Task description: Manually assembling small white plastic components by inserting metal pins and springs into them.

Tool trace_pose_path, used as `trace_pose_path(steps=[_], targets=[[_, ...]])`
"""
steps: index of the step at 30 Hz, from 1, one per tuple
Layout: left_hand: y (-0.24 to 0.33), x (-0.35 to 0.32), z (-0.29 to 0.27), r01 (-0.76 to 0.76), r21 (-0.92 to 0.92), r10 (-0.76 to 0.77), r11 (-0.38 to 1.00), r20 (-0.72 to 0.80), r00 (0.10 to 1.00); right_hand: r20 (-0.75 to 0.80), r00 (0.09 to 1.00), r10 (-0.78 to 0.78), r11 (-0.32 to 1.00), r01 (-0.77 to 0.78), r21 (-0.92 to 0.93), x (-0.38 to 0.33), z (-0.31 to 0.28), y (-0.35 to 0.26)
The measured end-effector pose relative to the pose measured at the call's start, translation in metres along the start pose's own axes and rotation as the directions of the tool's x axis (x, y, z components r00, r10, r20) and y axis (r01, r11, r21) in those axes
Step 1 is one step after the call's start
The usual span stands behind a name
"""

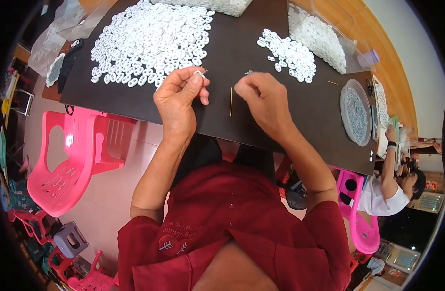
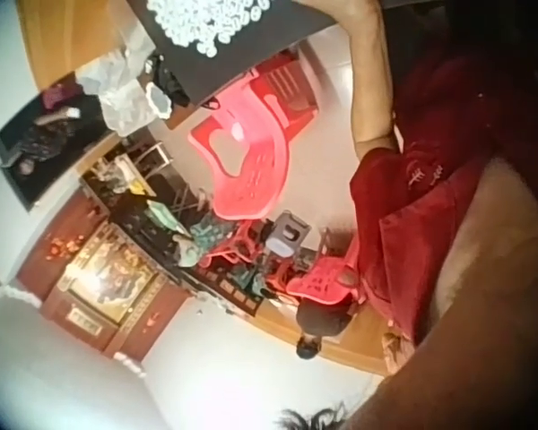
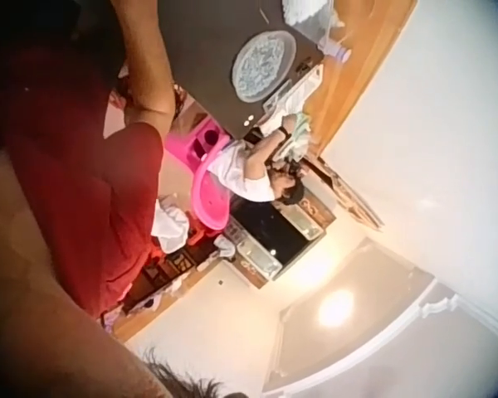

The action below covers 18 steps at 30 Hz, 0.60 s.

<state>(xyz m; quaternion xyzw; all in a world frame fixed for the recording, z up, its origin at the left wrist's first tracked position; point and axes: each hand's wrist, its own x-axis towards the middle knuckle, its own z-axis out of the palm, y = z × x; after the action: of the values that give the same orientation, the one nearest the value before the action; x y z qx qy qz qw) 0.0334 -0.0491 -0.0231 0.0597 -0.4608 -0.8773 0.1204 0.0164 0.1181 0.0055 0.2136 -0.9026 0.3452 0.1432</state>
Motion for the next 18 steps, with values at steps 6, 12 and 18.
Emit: trace_pose_path(steps=[6,12,18], targets=[[-0.003,-0.001,0.001,0.001,-0.027,-0.001,1.000,0.008,1.000,0.182,0.983,0.018,0.957,0.036,-0.287,-0.011,0.024,-0.008],[-0.018,-0.008,0.018,0.009,-0.033,-0.006,0.999,0.096,0.995,0.182,0.983,-0.005,0.981,0.040,-0.192,-0.007,0.023,-0.004],[-0.023,-0.009,0.023,0.052,-0.007,-0.051,0.999,0.096,0.994,0.097,0.993,-0.067,0.977,0.085,-0.193,-0.021,0.014,0.003]])
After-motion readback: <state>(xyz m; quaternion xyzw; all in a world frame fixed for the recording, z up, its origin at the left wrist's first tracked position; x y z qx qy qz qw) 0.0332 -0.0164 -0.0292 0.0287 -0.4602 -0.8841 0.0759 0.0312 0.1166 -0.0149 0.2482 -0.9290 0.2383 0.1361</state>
